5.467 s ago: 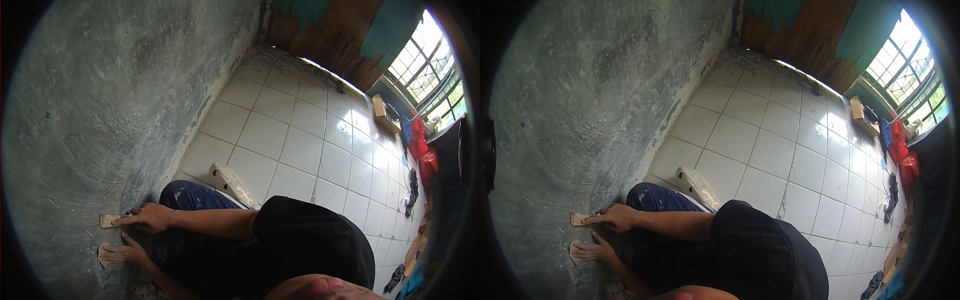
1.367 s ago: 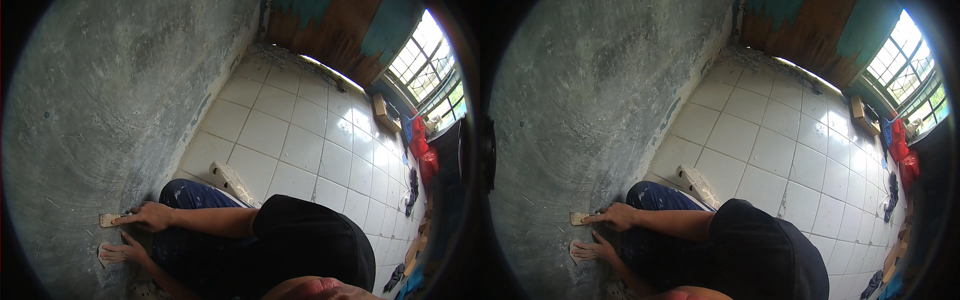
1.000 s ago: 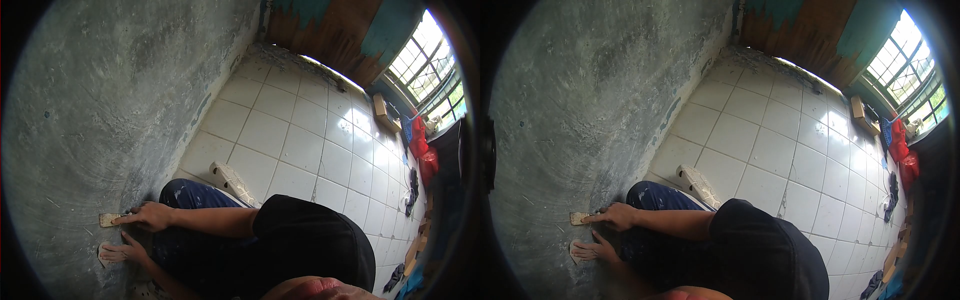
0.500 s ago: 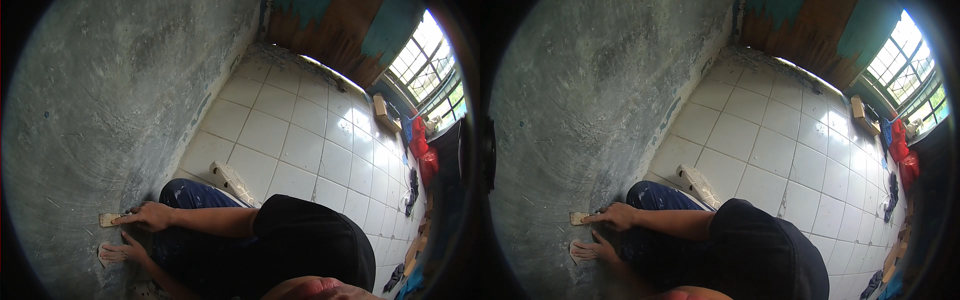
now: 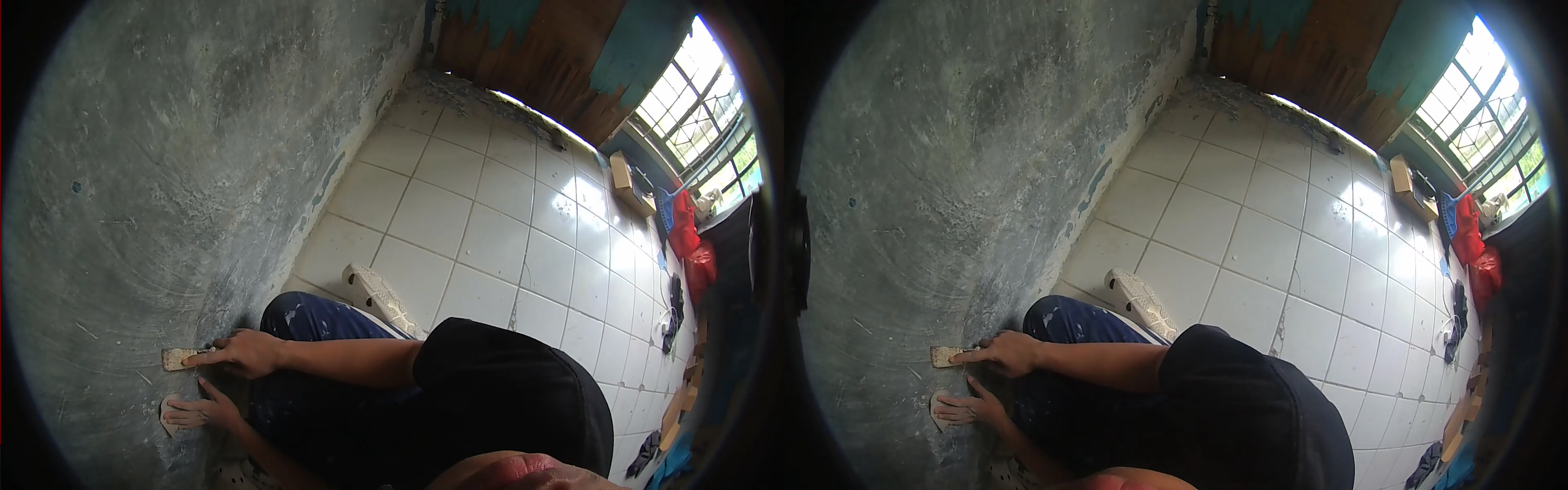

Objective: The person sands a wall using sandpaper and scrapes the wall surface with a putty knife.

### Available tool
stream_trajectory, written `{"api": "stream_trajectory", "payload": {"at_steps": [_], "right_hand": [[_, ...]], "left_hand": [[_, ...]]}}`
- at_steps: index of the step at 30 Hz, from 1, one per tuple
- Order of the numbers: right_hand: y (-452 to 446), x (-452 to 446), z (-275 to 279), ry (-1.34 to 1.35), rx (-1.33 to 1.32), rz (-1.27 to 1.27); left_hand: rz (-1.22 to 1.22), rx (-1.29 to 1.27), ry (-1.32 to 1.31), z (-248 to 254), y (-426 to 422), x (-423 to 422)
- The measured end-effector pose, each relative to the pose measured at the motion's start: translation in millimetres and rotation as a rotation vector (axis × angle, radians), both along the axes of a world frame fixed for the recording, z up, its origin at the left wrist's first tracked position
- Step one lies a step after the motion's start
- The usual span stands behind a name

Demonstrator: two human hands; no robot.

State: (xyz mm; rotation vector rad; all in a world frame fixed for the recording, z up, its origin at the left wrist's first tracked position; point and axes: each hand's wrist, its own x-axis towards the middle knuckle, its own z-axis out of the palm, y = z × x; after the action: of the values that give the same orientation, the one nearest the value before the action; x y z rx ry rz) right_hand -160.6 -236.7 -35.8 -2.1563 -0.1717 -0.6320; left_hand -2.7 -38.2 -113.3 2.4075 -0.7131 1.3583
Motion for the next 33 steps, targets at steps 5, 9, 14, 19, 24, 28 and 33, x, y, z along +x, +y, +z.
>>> {"api": "stream_trajectory", "payload": {"at_steps": [5, 9, 14, 19, 24, 28, 33], "right_hand": [[0.0, 0.2, -0.3, 0.022, -0.003, 0.006], [0.2, -0.1, 0.2, 0.016, 0.005, 0.007], [-0.1, -0.3, 0.7, 0.026, -0.003, 0.006], [0.0, -0.4, 0.4, 0.018, -0.005, 0.004], [-0.2, -1.8, 2.0, 0.019, -0.007, -0.006], [-0.3, -0.6, 1.1, 0.029, -0.002, 0.005], [0.2, 0.4, 0.1, 0.03, -0.004, 0.0]], "left_hand": [[0.008, -0.004, 0.016, 0.5, -0.5, -1.6], [-0.008, -0.005, 0.008, 1.8, -1.0, -2.9], [0.008, -0.004, 0.019, 1.7, -0.9, -2.7], [0.007, -0.002, 0.013, 0.6, 0.3, -0.8], [-0.012, 0.007, -0.024, 2.1, -0.4, -1.1], [-0.004, 0.001, -0.022, 1.5, -1.2, -2.1], [0.001, 0.0, 0.002, -0.6, -0.4, -0.7]]}}
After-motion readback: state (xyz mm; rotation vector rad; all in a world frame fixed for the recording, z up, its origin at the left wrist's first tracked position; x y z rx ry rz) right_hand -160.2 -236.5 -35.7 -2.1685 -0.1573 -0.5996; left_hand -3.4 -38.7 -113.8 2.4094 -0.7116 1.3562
